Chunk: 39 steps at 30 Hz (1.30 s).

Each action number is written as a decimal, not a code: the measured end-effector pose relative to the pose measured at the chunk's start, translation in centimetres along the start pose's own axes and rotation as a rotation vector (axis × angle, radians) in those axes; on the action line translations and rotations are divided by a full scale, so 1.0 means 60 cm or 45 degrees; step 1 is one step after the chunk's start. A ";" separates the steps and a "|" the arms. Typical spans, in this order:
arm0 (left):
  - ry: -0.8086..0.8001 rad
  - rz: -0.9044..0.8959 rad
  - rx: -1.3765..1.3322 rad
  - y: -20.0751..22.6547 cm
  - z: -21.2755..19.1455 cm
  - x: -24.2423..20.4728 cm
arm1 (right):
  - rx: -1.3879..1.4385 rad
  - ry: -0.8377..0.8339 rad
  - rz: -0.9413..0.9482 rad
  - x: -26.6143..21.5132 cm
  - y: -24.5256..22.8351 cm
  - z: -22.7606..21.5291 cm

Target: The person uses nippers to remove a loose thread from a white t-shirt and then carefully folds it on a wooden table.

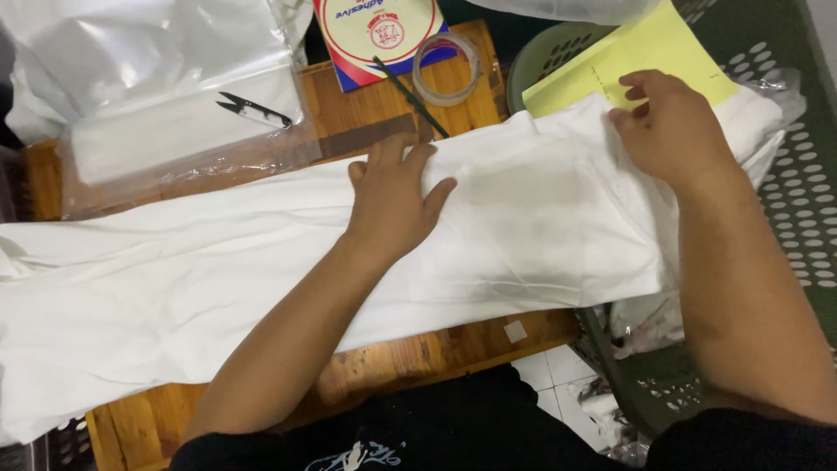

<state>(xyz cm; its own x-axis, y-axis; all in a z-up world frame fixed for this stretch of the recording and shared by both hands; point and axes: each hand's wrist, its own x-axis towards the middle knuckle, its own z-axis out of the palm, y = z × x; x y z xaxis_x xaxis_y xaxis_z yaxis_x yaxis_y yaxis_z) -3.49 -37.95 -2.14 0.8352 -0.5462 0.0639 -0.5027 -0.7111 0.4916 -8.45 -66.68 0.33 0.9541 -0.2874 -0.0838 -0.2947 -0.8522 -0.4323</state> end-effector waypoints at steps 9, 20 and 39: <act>-0.163 0.039 0.005 0.055 0.047 0.084 | -0.321 -0.028 0.046 0.044 0.042 0.049; 0.170 0.095 0.052 0.031 0.068 0.114 | 0.106 0.296 0.237 -0.006 0.032 -0.001; 0.091 -0.349 0.630 -0.364 -0.260 -0.290 | -0.208 -0.129 -1.065 -0.074 -0.317 0.166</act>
<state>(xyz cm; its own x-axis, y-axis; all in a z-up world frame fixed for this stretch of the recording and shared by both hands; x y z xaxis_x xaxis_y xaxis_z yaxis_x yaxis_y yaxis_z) -3.58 -6.01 -0.43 0.9542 -0.2936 0.0581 -0.2958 -0.9546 0.0342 -6.55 -44.84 -0.02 0.8591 0.4973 0.1213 0.5111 -0.8212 -0.2537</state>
